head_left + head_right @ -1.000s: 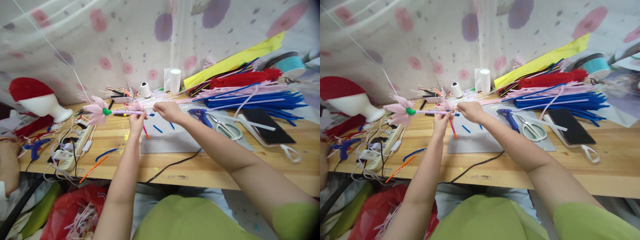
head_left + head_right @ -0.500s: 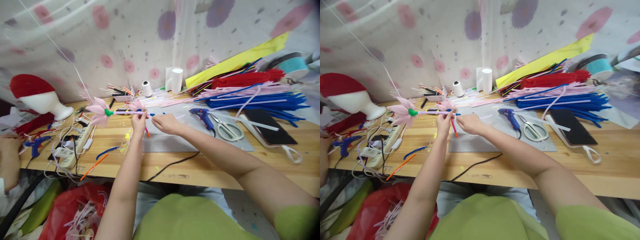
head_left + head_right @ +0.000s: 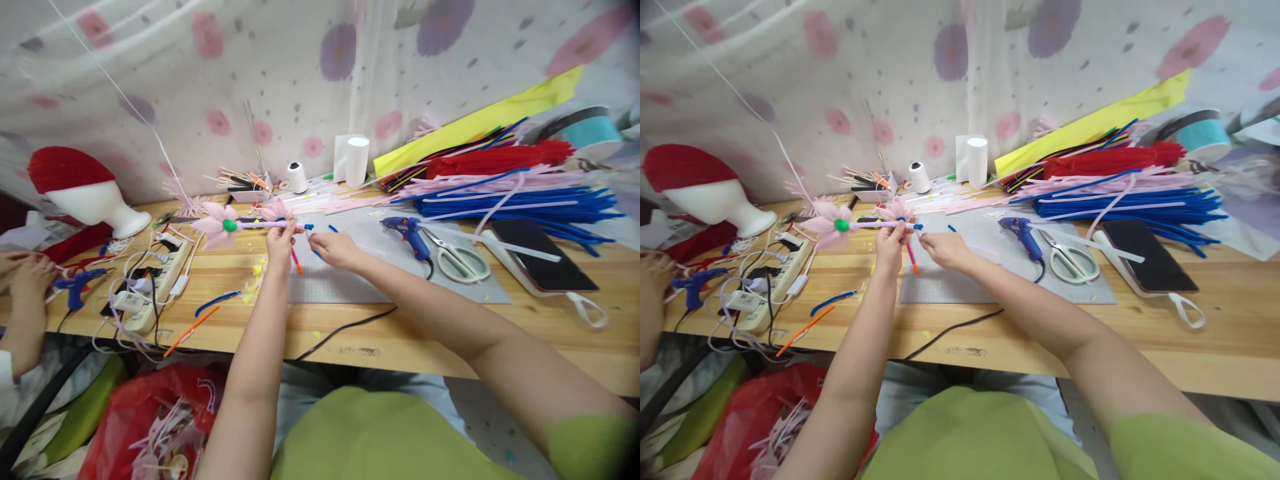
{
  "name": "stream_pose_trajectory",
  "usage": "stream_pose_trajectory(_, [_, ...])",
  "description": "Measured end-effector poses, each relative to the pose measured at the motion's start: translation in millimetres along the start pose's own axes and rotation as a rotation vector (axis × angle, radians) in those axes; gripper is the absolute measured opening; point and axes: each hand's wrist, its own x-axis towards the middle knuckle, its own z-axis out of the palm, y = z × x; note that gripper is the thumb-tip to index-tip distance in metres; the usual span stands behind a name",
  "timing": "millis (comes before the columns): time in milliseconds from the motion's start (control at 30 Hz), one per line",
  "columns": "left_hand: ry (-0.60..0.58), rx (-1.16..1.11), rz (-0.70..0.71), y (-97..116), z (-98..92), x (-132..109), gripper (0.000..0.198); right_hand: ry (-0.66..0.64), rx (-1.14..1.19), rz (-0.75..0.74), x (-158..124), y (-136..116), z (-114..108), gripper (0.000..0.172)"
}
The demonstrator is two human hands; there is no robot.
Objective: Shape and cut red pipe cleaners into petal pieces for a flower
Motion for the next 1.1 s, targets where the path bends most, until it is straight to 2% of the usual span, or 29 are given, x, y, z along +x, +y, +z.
stream_pose_trajectory(100, [0.088, 0.046, 0.110, -4.8, -0.8, 1.4, 0.024, 0.020, -0.081, -0.085, -6.5, -12.6, -11.5, 0.037])
stream_pose_trajectory(167, [0.085, 0.086, 0.140, -4.7, -3.5, 2.1, 0.023, 0.085, -0.096, -0.094, -2.7, -11.4, -24.8, 0.036])
stream_pose_trajectory(300, [-0.028, 0.129, 0.063, 1.7, -9.6, 2.1, 0.023, 0.200, -0.067, -0.017, 15.7, 7.4, -41.2, 0.035])
stream_pose_trajectory(367, [-0.112, 0.127, 0.009, 4.8, -10.9, 0.8, 0.025, 0.210, -0.045, 0.021, 23.8, 17.0, -37.6, 0.035])
stream_pose_trajectory(467, [-0.190, 0.089, -0.029, 5.5, -9.4, -1.8, 0.028, 0.158, -0.028, 0.073, 27.0, 22.8, -19.6, 0.035])
stream_pose_trajectory(533, [-0.169, 0.053, -0.026, 2.7, -6.7, -2.4, 0.029, 0.102, -0.036, 0.113, 22.5, 19.9, -5.1, 0.035])
stream_pose_trajectory(633, [-0.065, 0.019, 0.011, -6.0, -2.7, -0.1, 0.029, 0.040, -0.082, 0.098, 9.8, 8.9, 8.3, 0.036])
stream_pose_trajectory(733, [0.052, 0.049, 0.101, -16.1, -1.6, 4.9, 0.027, 0.033, -0.120, -0.018, 0.4, -0.8, 3.9, 0.038])
stream_pose_trajectory(800, [0.066, 0.088, 0.158, -19.9, -3.1, 7.9, 0.025, 0.068, -0.117, -0.062, 0.6, -1.0, -7.4, 0.036])
stream_pose_trajectory(867, [0.026, 0.121, 0.150, -19.5, -5.5, 9.5, 0.023, 0.123, -0.097, -0.067, 6.4, 5.4, -20.3, 0.035])
stream_pose_trajectory(967, [-0.092, 0.126, 0.031, -12.5, -8.3, 8.7, 0.025, 0.204, -0.038, -0.023, 19.4, 21.9, -31.5, 0.032])
stream_pose_trajectory(1033, [-0.173, 0.076, -0.042, -7.1, -8.1, 6.8, 0.028, 0.207, 0.019, 0.024, 24.7, 31.0, -29.4, 0.033])
stream_pose_trajectory(1100, [-0.201, 0.006, -0.091, -4.3, -5.9, 5.0, 0.029, 0.154, 0.054, 0.060, 23.6, 34.1, -20.5, 0.033])
